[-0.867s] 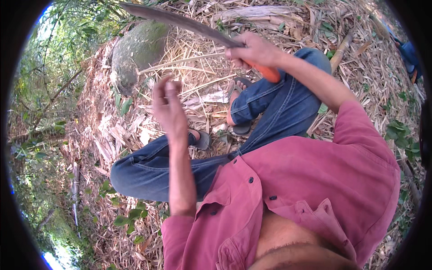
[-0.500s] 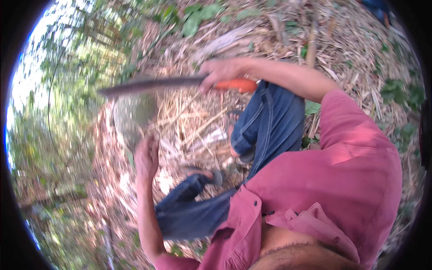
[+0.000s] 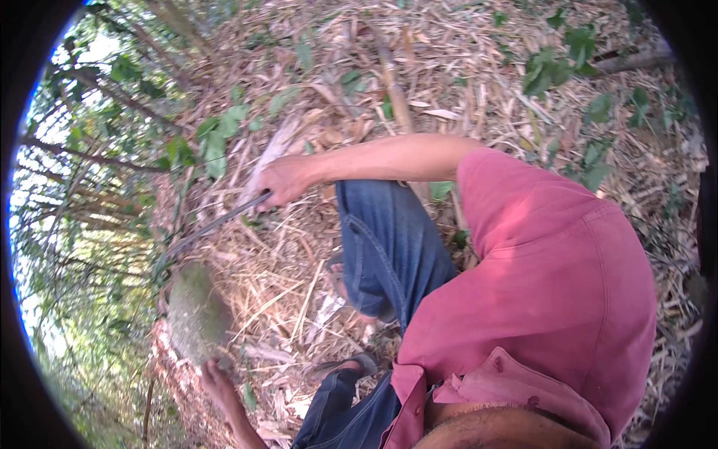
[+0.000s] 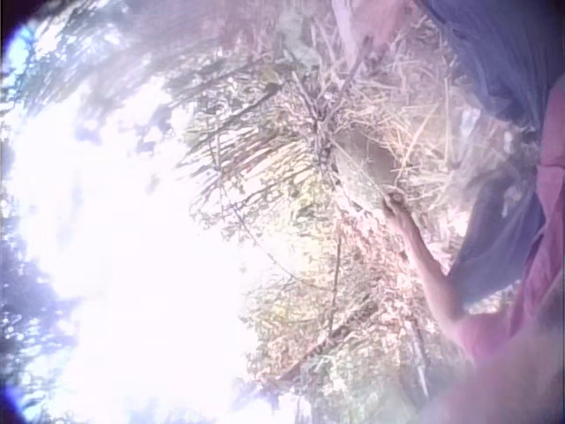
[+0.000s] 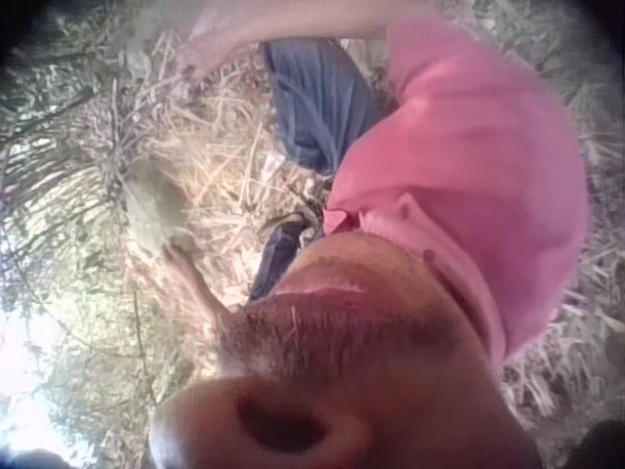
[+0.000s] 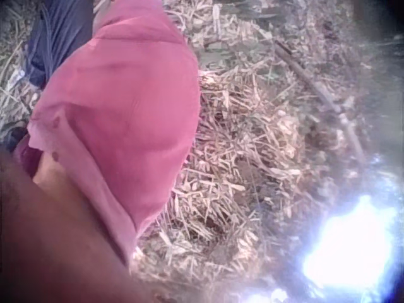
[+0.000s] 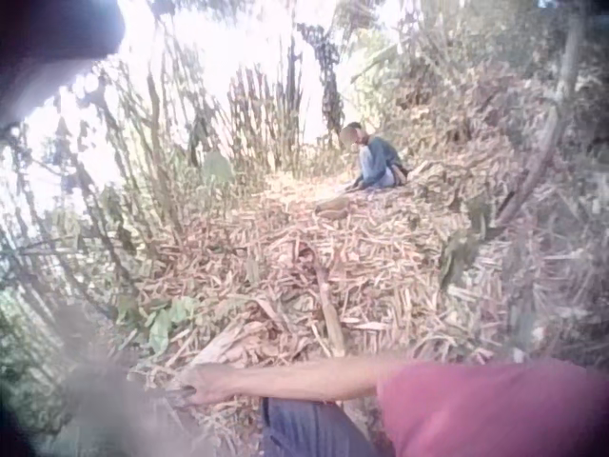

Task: The person sits on the ground in a bamboo grove and uses a machete to shave a thin bamboo stick. They hold the stick in their left hand and repeatedly draw the blade down its length to smooth the surface, occasionally adjusting their grip.

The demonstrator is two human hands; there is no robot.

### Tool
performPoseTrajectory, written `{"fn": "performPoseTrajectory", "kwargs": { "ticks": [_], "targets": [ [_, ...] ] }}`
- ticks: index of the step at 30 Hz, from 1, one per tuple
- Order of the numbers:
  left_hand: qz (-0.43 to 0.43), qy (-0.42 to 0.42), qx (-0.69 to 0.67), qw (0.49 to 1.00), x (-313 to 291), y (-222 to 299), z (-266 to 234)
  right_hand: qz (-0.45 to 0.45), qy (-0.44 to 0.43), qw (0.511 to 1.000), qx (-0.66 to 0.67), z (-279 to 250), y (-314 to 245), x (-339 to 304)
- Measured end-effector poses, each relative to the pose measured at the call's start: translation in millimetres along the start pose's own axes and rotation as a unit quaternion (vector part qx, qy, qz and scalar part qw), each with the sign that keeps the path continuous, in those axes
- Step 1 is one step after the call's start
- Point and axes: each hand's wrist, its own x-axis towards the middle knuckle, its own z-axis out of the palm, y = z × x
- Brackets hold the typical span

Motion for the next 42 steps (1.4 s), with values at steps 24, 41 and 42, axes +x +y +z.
{"fn": "performPoseTrajectory", "kwargs": {
  "ticks": [24,41,42],
  "targets": [
    [0.064,-0.129,-0.393,0.908,67.3,78.2,129.0,0.062,0.194,0.976,0.073,-16.2,-15.6,-7.8],
    [-0.008,-0.164,-0.467,0.869,52.8,72.6,152.1,0.043,0.280,0.950,0.132,-15.1,-0.8,-12.8],
    [-0.014,-0.163,-0.469,0.868,53.0,73.5,152.3,0.043,0.280,0.950,0.133,-16.4,-1.9,-12.6]
  ]
}}
